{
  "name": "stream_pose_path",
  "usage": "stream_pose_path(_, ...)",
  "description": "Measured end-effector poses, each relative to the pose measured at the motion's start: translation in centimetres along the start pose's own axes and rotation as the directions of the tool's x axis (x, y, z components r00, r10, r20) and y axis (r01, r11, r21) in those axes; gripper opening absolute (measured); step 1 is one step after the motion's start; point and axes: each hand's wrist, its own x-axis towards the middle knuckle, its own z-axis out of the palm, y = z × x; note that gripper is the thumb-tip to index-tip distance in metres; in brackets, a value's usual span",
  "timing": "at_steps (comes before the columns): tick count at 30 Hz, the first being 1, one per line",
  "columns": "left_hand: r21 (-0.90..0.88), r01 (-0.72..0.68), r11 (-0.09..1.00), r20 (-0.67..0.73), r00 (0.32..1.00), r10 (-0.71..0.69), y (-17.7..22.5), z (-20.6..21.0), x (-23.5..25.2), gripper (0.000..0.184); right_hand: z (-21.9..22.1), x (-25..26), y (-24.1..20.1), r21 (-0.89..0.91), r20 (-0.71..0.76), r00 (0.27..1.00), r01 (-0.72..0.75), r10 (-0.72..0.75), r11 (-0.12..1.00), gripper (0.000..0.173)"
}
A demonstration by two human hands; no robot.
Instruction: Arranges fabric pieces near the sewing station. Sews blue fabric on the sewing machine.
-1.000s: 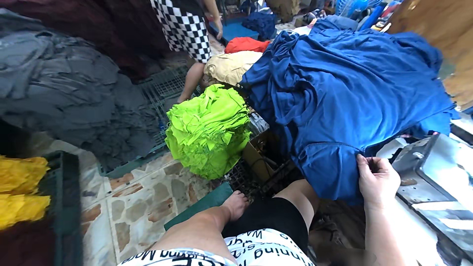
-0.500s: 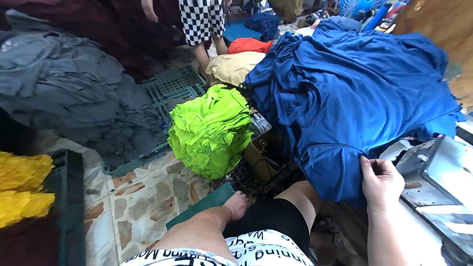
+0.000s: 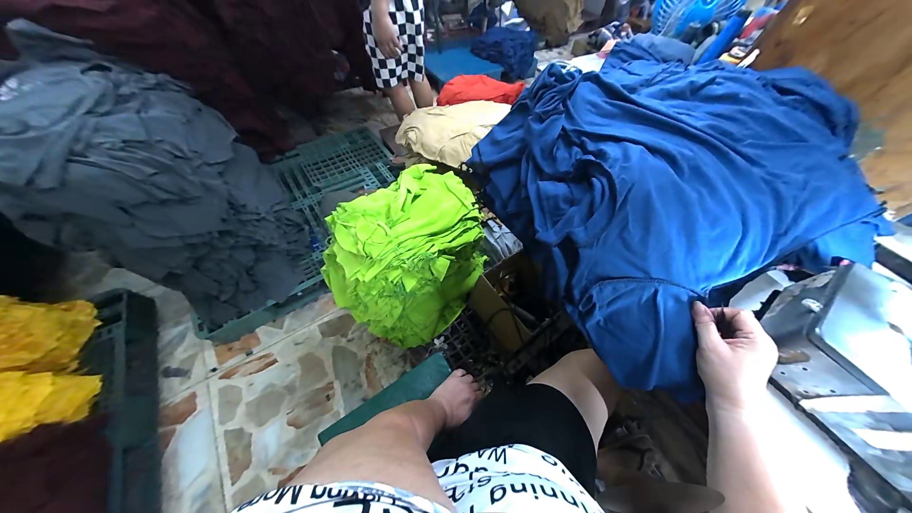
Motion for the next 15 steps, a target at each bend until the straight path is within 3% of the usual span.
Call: stream_pose_path(15, 0.005, -0.011, 1.000, -0.011, 1.000, 0.011, -0.09, 0.19, 0.02, 0.037, -0.07, -0.04, -0.24, 0.003, -0.002, 1.000, -0.003, 0.003, 1.000, 0.031)
